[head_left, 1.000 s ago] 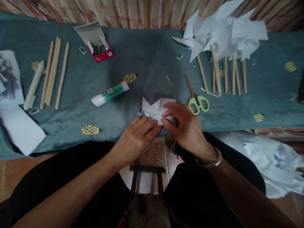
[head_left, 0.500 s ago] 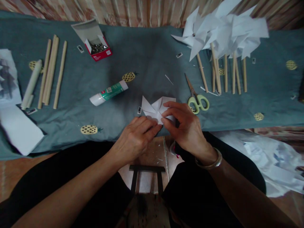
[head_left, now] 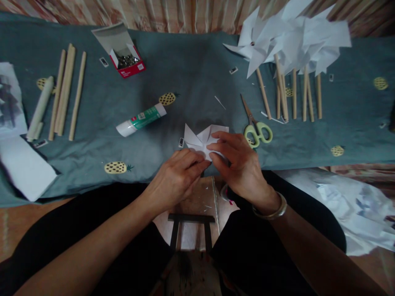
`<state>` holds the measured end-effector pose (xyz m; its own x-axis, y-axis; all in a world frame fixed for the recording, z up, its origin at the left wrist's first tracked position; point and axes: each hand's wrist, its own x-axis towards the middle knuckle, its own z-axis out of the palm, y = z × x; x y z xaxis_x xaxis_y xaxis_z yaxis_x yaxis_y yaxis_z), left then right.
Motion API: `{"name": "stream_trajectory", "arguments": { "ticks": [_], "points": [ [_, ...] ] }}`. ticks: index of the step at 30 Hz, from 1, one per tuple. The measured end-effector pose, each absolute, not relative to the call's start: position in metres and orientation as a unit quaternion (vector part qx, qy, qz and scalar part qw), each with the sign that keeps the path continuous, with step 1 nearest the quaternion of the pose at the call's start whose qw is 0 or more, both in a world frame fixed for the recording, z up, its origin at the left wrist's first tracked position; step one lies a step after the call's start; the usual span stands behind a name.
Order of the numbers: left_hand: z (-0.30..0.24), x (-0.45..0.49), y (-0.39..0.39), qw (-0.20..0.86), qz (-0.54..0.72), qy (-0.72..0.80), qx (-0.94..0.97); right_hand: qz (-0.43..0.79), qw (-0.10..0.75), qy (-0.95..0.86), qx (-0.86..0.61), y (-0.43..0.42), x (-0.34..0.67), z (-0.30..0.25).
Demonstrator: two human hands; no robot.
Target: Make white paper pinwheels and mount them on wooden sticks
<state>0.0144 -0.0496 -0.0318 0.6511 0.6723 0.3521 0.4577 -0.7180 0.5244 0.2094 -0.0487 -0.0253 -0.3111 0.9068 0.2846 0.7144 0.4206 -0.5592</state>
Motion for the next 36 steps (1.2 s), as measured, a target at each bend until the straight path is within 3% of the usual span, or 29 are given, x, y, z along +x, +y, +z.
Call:
{"name": "stream_trajectory", "arguments": {
  "ticks": [28,36],
  "points": [
    [-0.032,0.014,-0.048,0.21,0.262,0.328,0.883,0.181,0.233,-0.81,-0.507,-0.059,0.202,-0.028],
    [-0.03,0.019,-0.047,0.136,0.272,0.337,0.891,0.101,0.259,-0.82,-0.501,-0.062,0.199,-0.042]
  ]
}}
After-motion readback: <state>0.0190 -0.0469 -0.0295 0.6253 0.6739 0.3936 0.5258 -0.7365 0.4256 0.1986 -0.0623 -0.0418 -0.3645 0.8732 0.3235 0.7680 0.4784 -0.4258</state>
